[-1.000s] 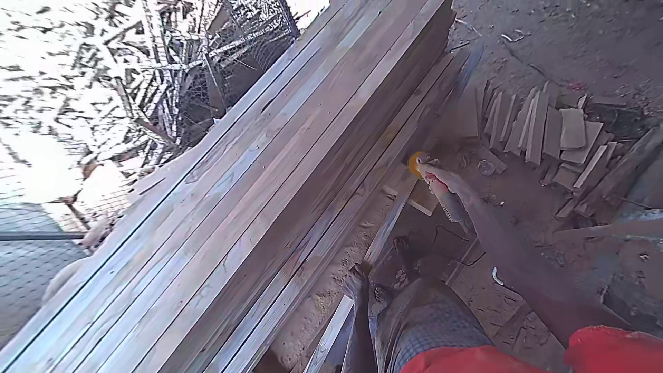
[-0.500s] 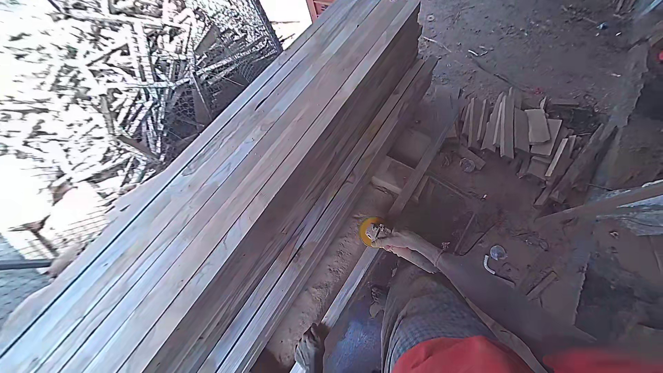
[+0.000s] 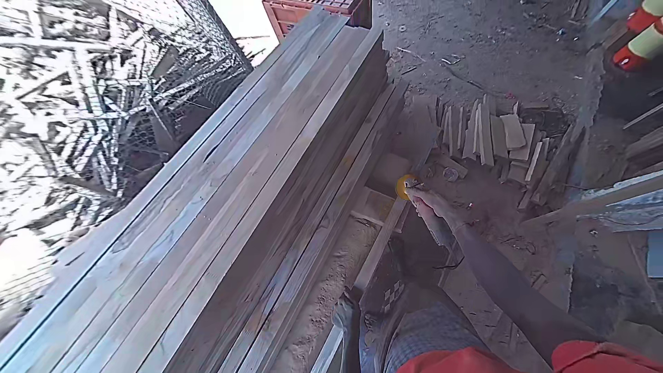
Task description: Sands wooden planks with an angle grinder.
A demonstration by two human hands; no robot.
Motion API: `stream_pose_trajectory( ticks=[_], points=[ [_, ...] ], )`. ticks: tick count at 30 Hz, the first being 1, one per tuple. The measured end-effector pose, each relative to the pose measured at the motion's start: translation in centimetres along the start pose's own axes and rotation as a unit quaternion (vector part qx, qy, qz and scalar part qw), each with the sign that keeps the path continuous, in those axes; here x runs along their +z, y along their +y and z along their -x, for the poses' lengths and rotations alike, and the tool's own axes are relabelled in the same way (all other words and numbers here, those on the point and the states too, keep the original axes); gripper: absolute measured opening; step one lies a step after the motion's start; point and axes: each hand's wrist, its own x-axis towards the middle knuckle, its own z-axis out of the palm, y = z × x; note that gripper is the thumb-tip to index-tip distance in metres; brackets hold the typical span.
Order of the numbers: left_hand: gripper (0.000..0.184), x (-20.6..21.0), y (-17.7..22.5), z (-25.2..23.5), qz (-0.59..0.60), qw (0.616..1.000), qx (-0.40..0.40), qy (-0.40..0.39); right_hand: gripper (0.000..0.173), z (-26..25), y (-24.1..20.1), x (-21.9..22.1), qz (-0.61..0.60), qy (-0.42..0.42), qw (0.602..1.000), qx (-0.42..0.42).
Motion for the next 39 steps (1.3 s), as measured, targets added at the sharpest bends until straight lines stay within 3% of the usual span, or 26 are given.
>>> stream_pose_trajectory(
  ticks=[5, 6, 7, 14, 18, 21, 24, 26, 27, 29, 33, 37, 39],
  points=[
    [0.069, 0.6, 4.8, -0.9, 0.029, 0.998, -0.039, 0.032, 0.063, -6.2, -5.8, -8.7, -0.031, 0.062, 0.997, 0.013],
    [0.068, -0.4, 5.2, -0.7, 0.031, 0.998, -0.048, -0.003, 0.062, -7.3, -7.2, -10.1, -0.032, 0.072, 0.997, 0.007],
    [0.067, -0.9, 5.3, -0.8, 0.031, 0.997, -0.056, -0.031, 0.06, -8.4, -8.7, -11.3, -0.034, 0.081, 0.996, -0.002],
    [0.059, 1.5, 4.5, -2.0, 0.017, 0.996, -0.089, 0.014, 0.072, -17.2, -12.8, -18.2, -0.052, 0.145, 0.988, 0.02],
    [0.058, 0.6, 5.0, -1.6, 0.022, 0.996, -0.082, 0.004, 0.083, -17.7, -12.5, -19.5, -0.077, 0.211, 0.975, -0.001],
    [0.056, -1.4, 5.2, -2.5, -0.007, 0.991, -0.05, -0.124, 0.078, -14.0, -11.0, -19.0, -0.138, 0.216, 0.966, -0.03],
    [0.038, -1.0, -0.5, -6.6, 0.045, 0.95, 0.126, -0.282, 0.077, -9.2, -8.3, -17.2, -0.134, 0.188, 0.972, -0.05],
    [0.037, -2.4, -1.3, -6.6, 0.158, 0.923, 0.083, -0.34, 0.071, -5.8, -6.8, -14.9, -0.109, 0.158, 0.98, -0.051],
    [0.04, -3.8, -1.0, -6.0, 0.177, 0.924, 0.053, -0.336, 0.069, -4.4, -6.4, -13.4, -0.086, 0.148, 0.984, -0.045],
    [0.049, -3.4, -2.6, -6.5, 0.193, 0.93, 0.082, -0.302, 0.068, -1.4, -5.7, -9.5, -0.02, 0.114, 0.993, -0.018],
    [0.039, -1.3, -9.7, -5.5, 0.024, 0.952, 0.187, -0.243, 0.059, 4.2, 0.1, 1.2, 0.11, -0.036, 0.993, 0.005],
    [0.053, -0.5, -13.9, -2.1, -0.001, 0.988, 0.055, -0.147, 0.053, 9.2, 6.1, 11.5, 0.185, -0.177, 0.967, -0.015],
    [0.06, 0.3, -14.8, -1.1, 0.013, 0.996, 0.007, -0.089, 0.059, 12.3, 7.9, 16.1, 0.262, -0.228, 0.937, -0.03]
  ],
)
